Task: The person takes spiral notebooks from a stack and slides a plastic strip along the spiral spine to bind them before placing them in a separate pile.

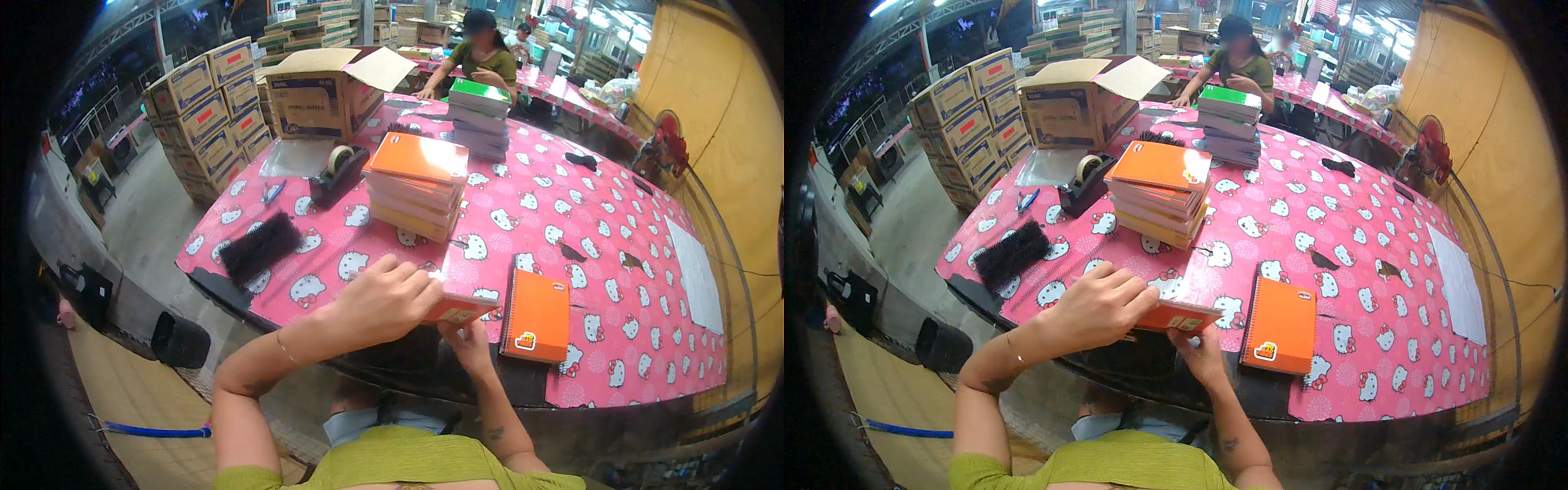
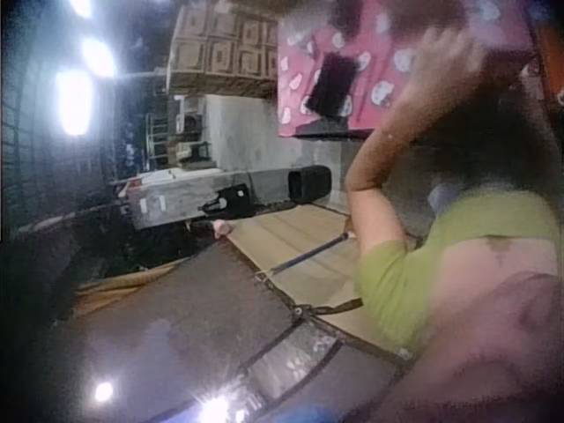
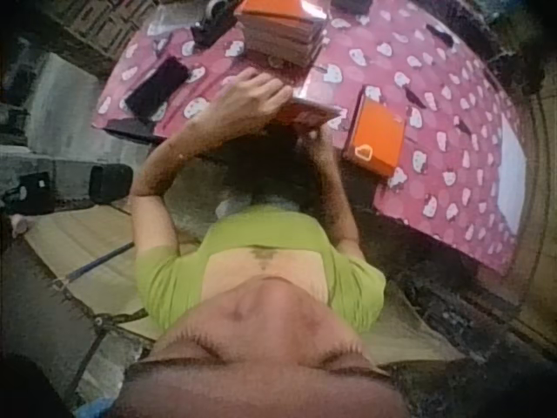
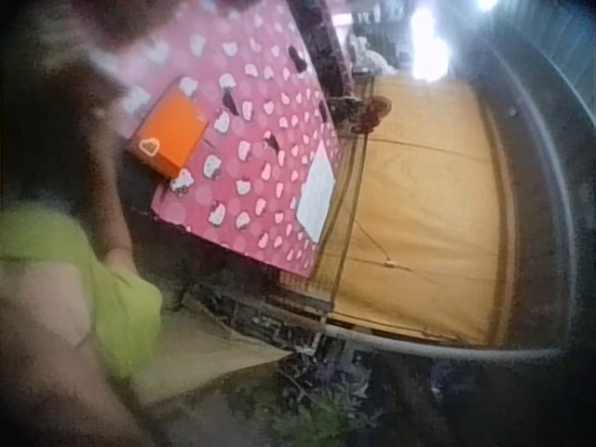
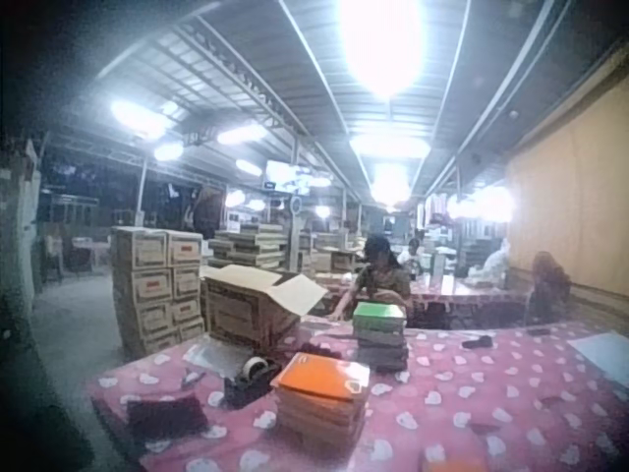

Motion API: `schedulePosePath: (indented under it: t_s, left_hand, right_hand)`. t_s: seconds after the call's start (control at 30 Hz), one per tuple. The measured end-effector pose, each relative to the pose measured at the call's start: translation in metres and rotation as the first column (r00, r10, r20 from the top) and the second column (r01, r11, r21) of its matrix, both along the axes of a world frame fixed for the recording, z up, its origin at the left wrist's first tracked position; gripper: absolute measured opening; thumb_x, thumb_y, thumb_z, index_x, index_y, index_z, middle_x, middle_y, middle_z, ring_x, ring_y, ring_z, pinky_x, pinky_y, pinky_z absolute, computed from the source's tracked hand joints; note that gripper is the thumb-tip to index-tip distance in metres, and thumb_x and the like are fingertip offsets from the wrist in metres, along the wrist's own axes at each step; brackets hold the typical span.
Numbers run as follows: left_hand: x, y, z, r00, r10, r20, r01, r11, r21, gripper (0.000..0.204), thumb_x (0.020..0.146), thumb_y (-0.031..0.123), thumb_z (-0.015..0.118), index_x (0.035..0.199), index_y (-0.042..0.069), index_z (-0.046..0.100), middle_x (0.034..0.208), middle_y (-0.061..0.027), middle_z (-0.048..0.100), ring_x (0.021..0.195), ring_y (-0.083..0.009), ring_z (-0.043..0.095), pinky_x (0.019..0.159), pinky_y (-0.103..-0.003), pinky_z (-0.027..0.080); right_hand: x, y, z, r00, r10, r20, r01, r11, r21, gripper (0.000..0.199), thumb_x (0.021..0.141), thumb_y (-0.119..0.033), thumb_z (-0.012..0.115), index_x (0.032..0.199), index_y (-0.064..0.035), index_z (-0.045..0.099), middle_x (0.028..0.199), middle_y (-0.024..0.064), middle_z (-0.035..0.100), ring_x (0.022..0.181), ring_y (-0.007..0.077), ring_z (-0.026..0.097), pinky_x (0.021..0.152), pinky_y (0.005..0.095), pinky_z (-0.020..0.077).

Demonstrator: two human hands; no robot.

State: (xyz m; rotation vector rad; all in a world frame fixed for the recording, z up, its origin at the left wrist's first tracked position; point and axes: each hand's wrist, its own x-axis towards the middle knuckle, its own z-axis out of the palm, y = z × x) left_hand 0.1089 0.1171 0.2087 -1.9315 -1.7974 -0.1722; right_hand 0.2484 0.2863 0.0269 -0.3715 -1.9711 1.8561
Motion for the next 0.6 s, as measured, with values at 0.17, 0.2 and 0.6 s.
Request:
schedulePosePath:
  t_s: [0.17, 0.2, 0.6]
  left_hand:
    - [0.005, -0.025, -0.077, 0.952, 0.262, 0.158, -0.270, 0.962, 0.032, 0.059, 0.093, 0.046, 0.058, 0.130, 0.000, 0.053, 0.123, -0.0188, 0.060, 0.120, -0.0324, 0.055, 0.107, -0.050, 0.032]
    - [0.011, -0.031, -0.088, 0.937, 0.311, 0.159, -0.322, 0.946, 0.046, 0.066, 0.094, 0.049, 0.056, 0.135, -0.001, 0.050, 0.133, -0.0222, 0.057, 0.130, -0.0348, 0.051, 0.114, -0.053, 0.026]
    - [-0.009, -0.069, -0.193, -0.038, -0.337, 0.941, -0.589, 0.768, 0.251, 0.065, 0.106, 0.037, 0.043, 0.153, -0.005, 0.025, 0.146, -0.0222, 0.044, 0.134, -0.0276, 0.043, 0.112, -0.036, 0.030]
  right_hand:
    - [-0.007, -0.013, -0.005, 0.990, -0.048, -0.130, 0.073, 0.978, 0.196, 0.088, 0.085, -0.027, 0.077, 0.152, -0.0022, 0.026, 0.149, 0.0196, 0.041, 0.136, 0.0309, 0.042, 0.111, 0.0406, 0.0342]
    - [-0.010, -0.022, -0.003, 0.989, 0.005, -0.147, 0.024, 0.981, 0.194, 0.088, 0.086, -0.027, 0.077, 0.153, -0.0021, 0.026, 0.149, 0.0200, 0.041, 0.135, 0.0311, 0.043, 0.111, 0.0410, 0.0342]
    - [-0.015, -0.016, -0.016, 0.953, -0.073, -0.294, 0.057, 0.996, -0.065, 0.024, 0.090, -0.003, 0.072, 0.108, -0.0062, 0.057, 0.106, 0.0044, 0.060, 0.100, 0.0132, 0.056, 0.090, 0.0280, 0.0451]
